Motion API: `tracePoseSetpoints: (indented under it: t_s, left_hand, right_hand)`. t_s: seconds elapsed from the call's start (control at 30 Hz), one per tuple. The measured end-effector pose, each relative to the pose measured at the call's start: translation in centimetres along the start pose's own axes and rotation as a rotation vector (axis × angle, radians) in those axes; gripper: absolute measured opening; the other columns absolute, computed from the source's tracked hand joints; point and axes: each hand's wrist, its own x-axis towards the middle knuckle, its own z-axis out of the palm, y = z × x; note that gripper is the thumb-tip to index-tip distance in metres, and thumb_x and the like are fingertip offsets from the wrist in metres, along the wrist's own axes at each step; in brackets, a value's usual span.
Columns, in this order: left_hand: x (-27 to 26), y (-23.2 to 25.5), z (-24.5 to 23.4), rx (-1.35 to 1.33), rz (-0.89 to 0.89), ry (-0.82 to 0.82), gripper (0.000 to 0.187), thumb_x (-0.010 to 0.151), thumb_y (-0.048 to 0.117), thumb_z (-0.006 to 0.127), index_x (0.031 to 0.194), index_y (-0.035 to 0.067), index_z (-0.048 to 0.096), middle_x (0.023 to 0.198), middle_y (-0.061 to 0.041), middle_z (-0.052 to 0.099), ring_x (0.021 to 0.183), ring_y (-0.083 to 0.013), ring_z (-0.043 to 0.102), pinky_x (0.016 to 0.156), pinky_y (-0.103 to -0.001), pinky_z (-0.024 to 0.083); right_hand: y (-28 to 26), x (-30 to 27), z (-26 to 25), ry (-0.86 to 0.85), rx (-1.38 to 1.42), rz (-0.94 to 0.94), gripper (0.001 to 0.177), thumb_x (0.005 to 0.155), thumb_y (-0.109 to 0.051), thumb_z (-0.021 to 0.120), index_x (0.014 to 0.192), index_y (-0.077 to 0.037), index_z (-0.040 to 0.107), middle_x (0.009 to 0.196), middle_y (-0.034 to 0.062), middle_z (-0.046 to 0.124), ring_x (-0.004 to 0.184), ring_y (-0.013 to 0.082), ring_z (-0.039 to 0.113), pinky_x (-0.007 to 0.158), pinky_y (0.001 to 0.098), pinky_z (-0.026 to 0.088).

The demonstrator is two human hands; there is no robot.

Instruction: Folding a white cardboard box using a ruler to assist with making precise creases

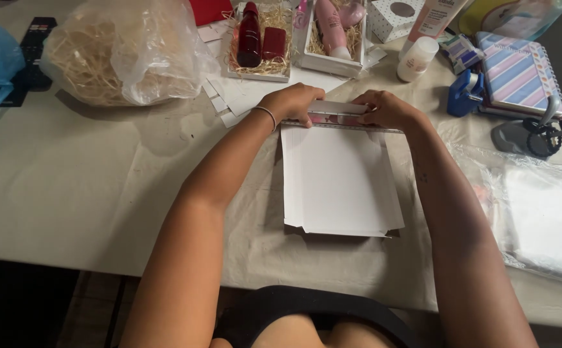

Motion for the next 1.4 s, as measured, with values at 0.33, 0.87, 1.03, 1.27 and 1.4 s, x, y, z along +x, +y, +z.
tracePoseSetpoints:
  t_s: [0.33, 0.87, 1.03, 1.27, 1.4]
  left_hand:
    - [-1.1, 1.8, -3.1, -0.075, -0.055, -0.170, 0.072, 0.068, 0.014, 0.095, 0.133, 0.005, 0.066, 0.128, -0.023, 0.068, 0.120, -0.0435, 0.063, 0.102, -0.048, 0.052]
    - [-1.5, 0.4, -3.2, -0.311, -0.060, -0.306, 0.061, 0.060, 0.006, 0.097, 0.115, 0.003, 0.072, 0.089, -0.018, 0.068, 0.082, -0.0313, 0.063, 0.077, -0.042, 0.054]
    - [0.0, -2.2, -1.5, -0.334, -0.012, -0.160, 0.060, 0.064, 0.006, 0.095, 0.119, 0.003, 0.072, 0.094, -0.019, 0.070, 0.090, -0.0328, 0.065, 0.079, -0.041, 0.054]
    - [-2.0, -1.9, -2.3, -0.343, 0.071, -0.045, 0.053, 0.073, 0.013, 0.089, 0.123, 0.013, 0.073, 0.096, -0.018, 0.074, 0.091, -0.0351, 0.072, 0.077, -0.042, 0.054]
    - [-1.4, -1.9, -1.9, -0.335, 0.064, -0.030, 0.049, 0.072, 0.023, 0.093, 0.117, 0.017, 0.076, 0.093, -0.013, 0.076, 0.089, -0.0285, 0.074, 0.076, -0.039, 0.056]
  right_hand:
    - [-0.7, 2.0, -1.4, -0.108, 0.045, 0.280, 0.053, 0.078, -0.009, 0.083, 0.129, -0.015, 0.072, 0.105, 0.0203, 0.075, 0.094, 0.0374, 0.070, 0.078, 0.0472, 0.055]
    - [-4.7, 0.0, 0.4, -0.257, 0.111, 0.136, 0.027, 0.071, -0.017, 0.091, 0.087, -0.005, 0.072, 0.070, 0.0113, 0.065, 0.069, 0.0266, 0.062, 0.061, 0.0389, 0.046]
    - [-4.1, -0.4, 0.3, -0.164, 0.091, 0.117, 0.038, 0.074, -0.017, 0.088, 0.109, -0.009, 0.077, 0.087, 0.0140, 0.073, 0.081, 0.0290, 0.066, 0.071, 0.0434, 0.051]
    - [-3.8, -1.5, -0.1, -0.022, 0.095, 0.077, 0.037, 0.078, -0.008, 0.084, 0.114, -0.004, 0.074, 0.086, 0.0162, 0.074, 0.073, 0.0264, 0.068, 0.067, 0.0402, 0.053]
    - [-5.5, -2.8, -1.0, 0.012, 0.106, 0.110, 0.032, 0.080, -0.006, 0.082, 0.111, -0.004, 0.075, 0.082, 0.0167, 0.075, 0.068, 0.0261, 0.070, 0.063, 0.0375, 0.054]
